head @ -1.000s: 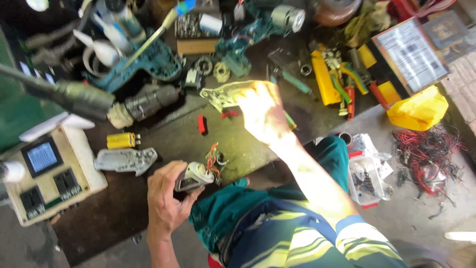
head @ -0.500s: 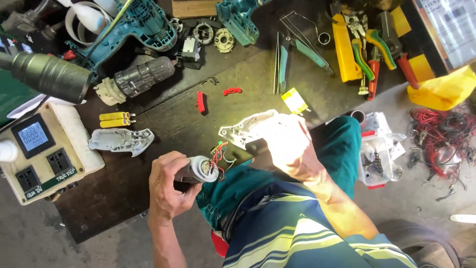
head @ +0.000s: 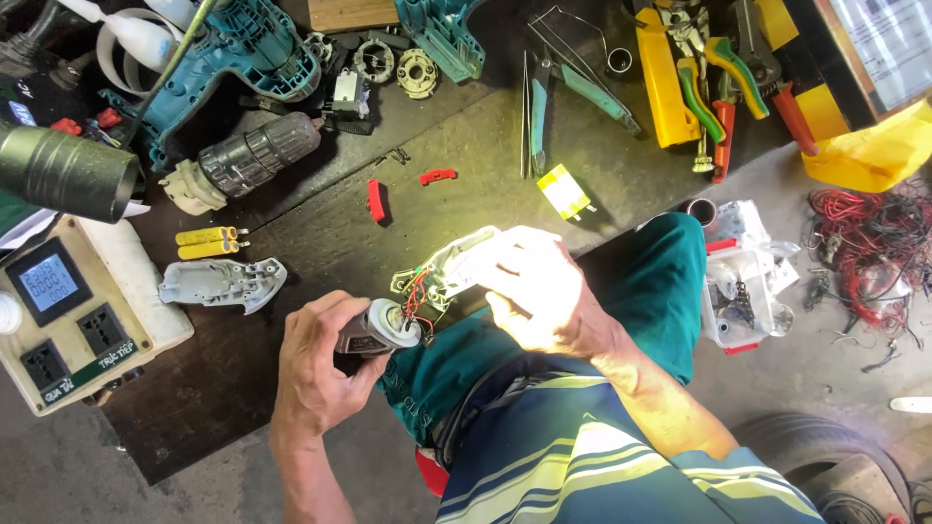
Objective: Disassembling and inspecting the internal components of a cordless power tool on a repair bench.
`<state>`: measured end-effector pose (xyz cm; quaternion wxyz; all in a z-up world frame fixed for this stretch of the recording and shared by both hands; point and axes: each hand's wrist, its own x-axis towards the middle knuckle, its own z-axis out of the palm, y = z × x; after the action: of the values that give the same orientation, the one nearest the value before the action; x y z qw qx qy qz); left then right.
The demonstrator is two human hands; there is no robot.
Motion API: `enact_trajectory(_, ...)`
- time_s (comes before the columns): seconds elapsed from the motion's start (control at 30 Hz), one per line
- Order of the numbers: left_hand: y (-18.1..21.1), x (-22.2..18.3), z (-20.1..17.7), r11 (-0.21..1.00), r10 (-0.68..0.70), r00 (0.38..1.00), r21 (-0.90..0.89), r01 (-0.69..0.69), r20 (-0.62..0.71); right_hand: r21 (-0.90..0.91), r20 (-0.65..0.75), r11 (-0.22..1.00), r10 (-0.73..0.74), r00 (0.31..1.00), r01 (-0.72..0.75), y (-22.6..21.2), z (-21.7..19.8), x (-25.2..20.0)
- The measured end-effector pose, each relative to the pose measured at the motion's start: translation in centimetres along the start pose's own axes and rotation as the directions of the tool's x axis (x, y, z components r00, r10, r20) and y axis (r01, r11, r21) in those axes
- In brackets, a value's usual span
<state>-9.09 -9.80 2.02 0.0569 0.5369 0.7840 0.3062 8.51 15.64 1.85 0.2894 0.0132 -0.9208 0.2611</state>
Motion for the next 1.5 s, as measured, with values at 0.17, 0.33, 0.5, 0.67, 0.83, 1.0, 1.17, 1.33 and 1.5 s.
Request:
enact_trajectory(0.17, 0.3, 0.7, -0.8, 0.996, -0.044, 0.989, 0.078, 0.034, 0.138, 0.057, -0.090, 0.998, 0.000, 0.996, 0.005, 0.8, 0.6, 0.1)
enact_trajectory(0.33, 0.7, 1.2, -1.3, 0.998, -0.049, 0.988, 0.032, 0.045, 0.144, 0.132, 0.033, 0.990, 0.046, 0.998, -0.050, 1.5, 1.2, 0.9)
enact_trajectory(0.5, 0.2, 0.4, -1.7, 0.998, -0.053, 0.994, -0.031, 0.056, 0.100, 0.233, 0.188, 0.963, 0.092, 0.978, -0.136, 3.4, 1.6, 0.2)
enact_trajectory(0.67, -0.6, -0.9, -3.0, 0.991, -0.118, 0.993, -0.060, 0.120, 0.027, 0.290, 0.215, 0.945, 0.088, 0.973, -0.150, 3.6, 1.2, 0.2)
enact_trajectory(0.83, -0.9, -2.1, -3.2, 0.973, -0.215, 0.974, -0.076, 0.220, 0.069, 0.179, 0.139, 0.976, 0.102, 0.985, -0.126, 2.4, 1.4, 1.6)
enact_trajectory(1.0, -1.3, -2.6, -2.5, 0.984, -0.081, 0.997, -0.158, 0.080, 0.004, 0.052, 0.164, 0.994, 0.083, 0.983, -0.093, 2.2, 2.0, 1.8)
enact_trajectory(1.17, -1.2, -3.1, -2.7, 0.933, -0.103, 0.994, -0.348, 0.088, -0.025, -0.009, 0.239, 0.997, 0.076, 0.968, -0.076, 2.2, 2.0, 1.9)
enact_trajectory(1.33, -2.3, -3.7, -2.6, 0.917, -0.116, 0.981, -0.396, 0.045, -0.156, -0.094, 0.286, 0.995, 0.045, 0.957, -0.019, 2.2, 2.2, 2.0)
enact_trajectory(1.5, -2.9, -4.4, -2.5, 0.917, -0.220, 0.941, -0.384, 0.109, -0.258, -0.094, 0.269, 0.996, 0.032, 0.963, -0.007, 2.2, 2.1, 2.2)
